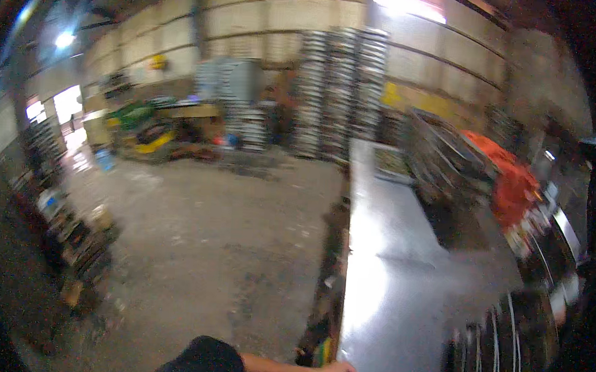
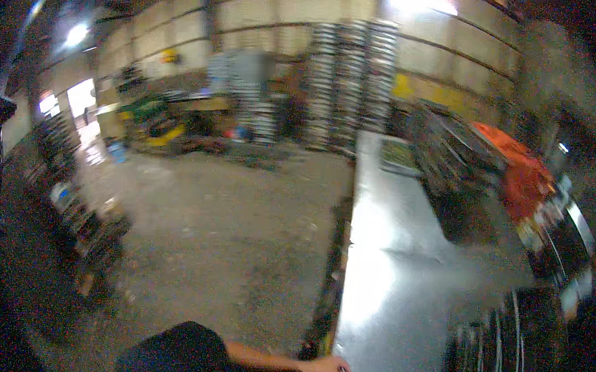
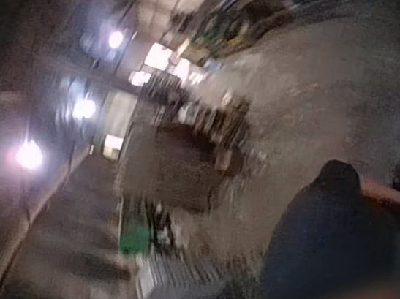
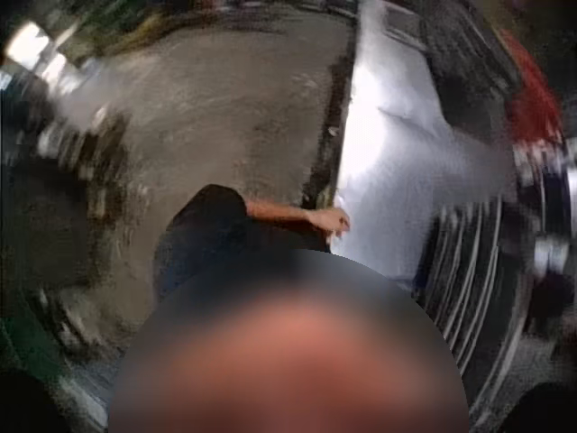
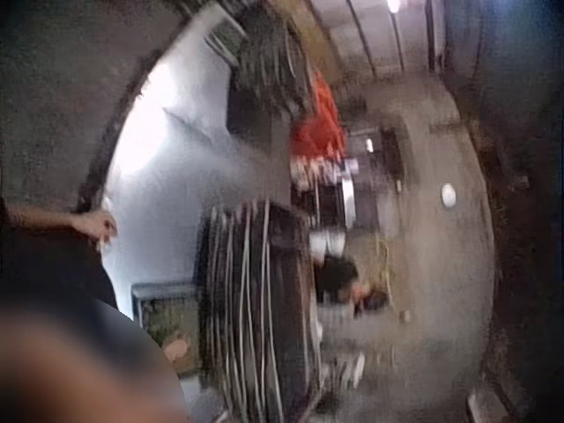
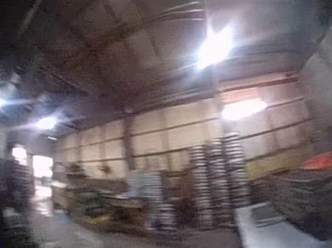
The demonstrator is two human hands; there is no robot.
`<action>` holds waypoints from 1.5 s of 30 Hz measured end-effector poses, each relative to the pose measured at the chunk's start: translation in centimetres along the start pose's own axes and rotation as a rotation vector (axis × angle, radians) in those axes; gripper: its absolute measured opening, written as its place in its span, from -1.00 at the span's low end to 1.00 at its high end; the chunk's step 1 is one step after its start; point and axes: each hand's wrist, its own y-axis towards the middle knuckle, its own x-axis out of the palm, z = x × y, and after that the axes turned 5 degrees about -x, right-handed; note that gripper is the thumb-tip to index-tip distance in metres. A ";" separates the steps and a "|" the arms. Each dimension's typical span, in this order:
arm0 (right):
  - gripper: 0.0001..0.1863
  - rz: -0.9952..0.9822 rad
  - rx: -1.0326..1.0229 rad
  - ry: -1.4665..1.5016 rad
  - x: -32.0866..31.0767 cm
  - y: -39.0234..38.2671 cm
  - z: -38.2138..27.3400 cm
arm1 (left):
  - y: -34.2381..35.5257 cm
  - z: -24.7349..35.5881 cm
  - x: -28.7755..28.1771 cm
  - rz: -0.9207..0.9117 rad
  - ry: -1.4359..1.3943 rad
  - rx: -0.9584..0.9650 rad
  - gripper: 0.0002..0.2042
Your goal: The person sorts green dried plant material by hand on a metal tray, picking up small pieces and placing them into a separate tray. The person repeats this action throughout the clip.
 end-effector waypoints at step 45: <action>-0.60 0.438 1.091 2.133 -7.8 9.4 -4.7 | -0.8 11.3 7.1 -0.425 0.058 -0.006 -0.71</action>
